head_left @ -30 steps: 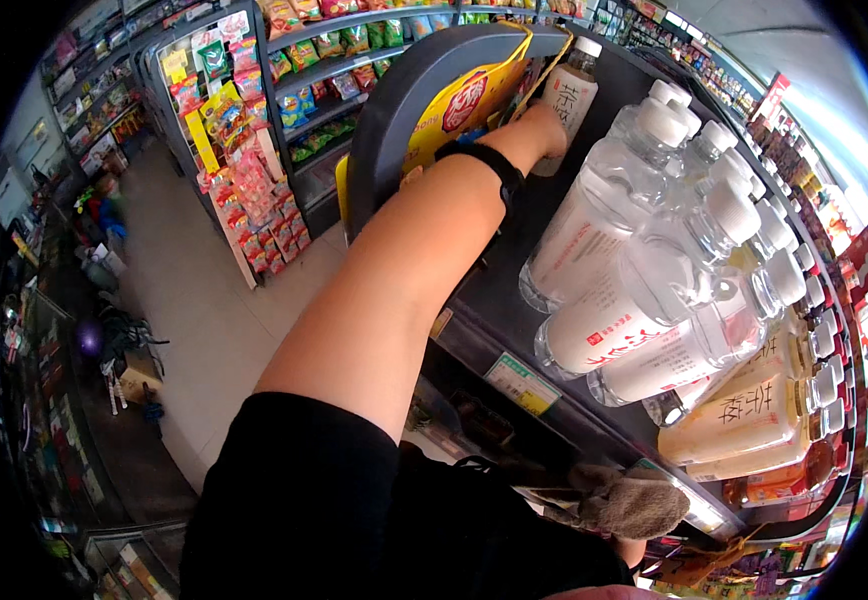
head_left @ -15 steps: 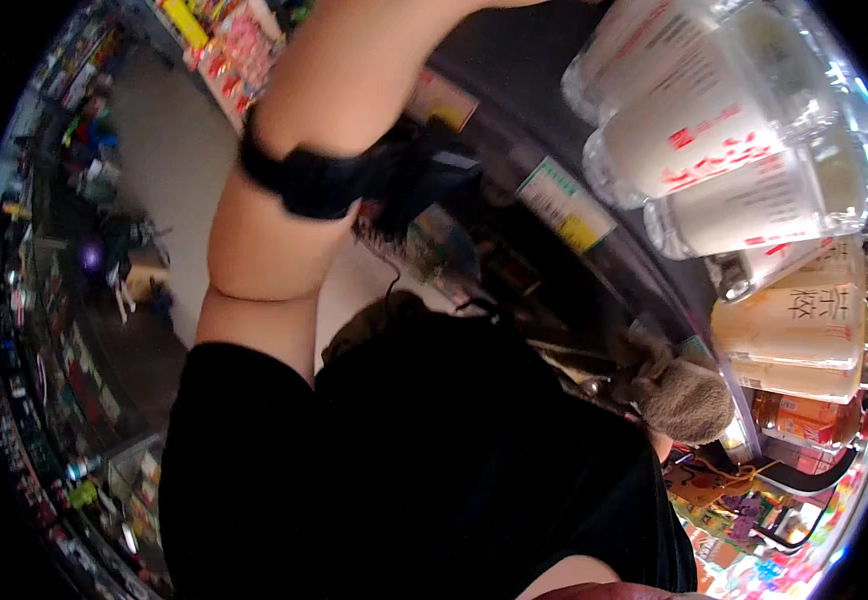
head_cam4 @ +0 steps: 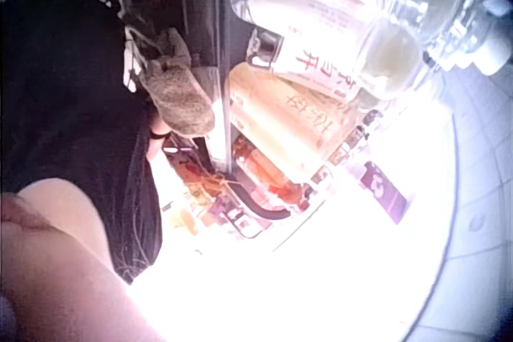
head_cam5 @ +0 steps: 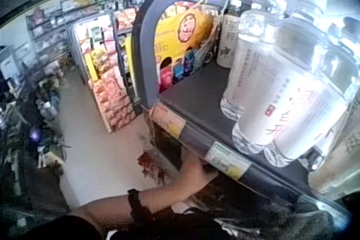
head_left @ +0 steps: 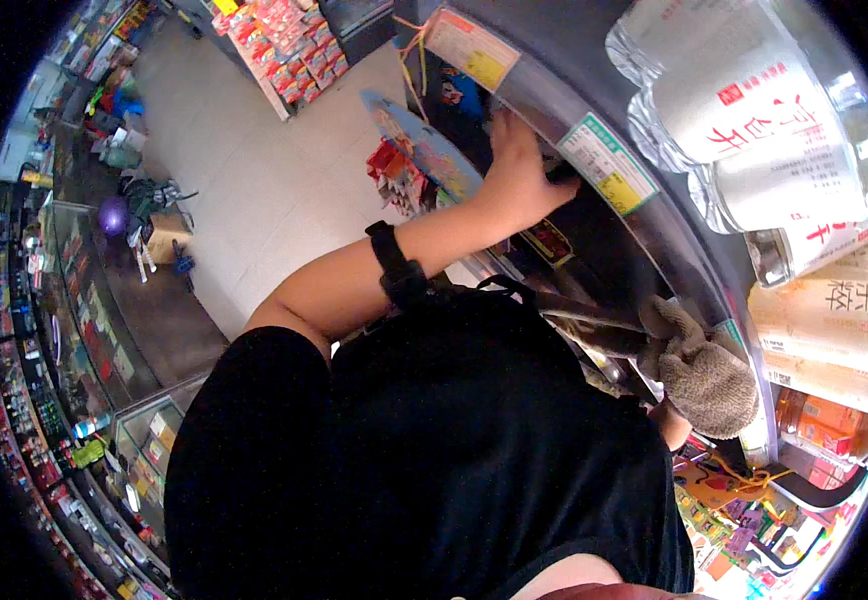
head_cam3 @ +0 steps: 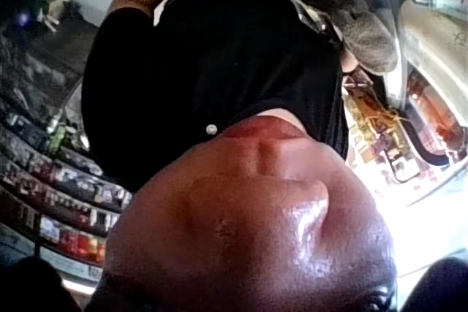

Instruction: The person wipes several bottles of water and tea with a cloth and places them back onto a supermarket shelf.

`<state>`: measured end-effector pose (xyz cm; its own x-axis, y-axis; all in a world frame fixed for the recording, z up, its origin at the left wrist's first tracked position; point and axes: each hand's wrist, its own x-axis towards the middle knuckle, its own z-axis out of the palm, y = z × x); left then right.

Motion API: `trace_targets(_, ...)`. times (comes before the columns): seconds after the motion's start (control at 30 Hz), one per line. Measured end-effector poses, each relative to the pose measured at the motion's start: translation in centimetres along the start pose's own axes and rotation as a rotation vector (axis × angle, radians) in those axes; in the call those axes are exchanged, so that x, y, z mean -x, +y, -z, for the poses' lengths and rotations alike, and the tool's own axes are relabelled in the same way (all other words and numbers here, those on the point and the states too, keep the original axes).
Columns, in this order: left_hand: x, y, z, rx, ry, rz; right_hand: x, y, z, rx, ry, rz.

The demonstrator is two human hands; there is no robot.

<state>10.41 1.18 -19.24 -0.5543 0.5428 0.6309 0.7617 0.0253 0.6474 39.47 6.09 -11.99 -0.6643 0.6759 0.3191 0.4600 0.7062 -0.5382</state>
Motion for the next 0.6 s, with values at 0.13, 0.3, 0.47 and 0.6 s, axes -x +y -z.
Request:
trace_targets(0.13, -0.8, -1.6, -3.7, -0.137, -0.054, -0.165, 0.3, -0.3, -0.4, -0.006, 0.005, -0.005)
trace_targets(0.3, 0.7, -5.7, -8.2, -0.262, -0.023, -0.102, 0.6, -0.5, -1.1, -0.033, -0.007, 0.022)
trace_targets(0.47, -0.7, -0.3, -4.5, -0.064, -0.226, -0.075, 0.5, -0.8, -1.1, -0.036, 0.007, 0.017)
trace_targets(0.6, 1.1, 1.2, -4.5, -0.080, -0.271, -0.263, 0.7, -1.3, -0.9, -0.042, 0.003, 0.032)
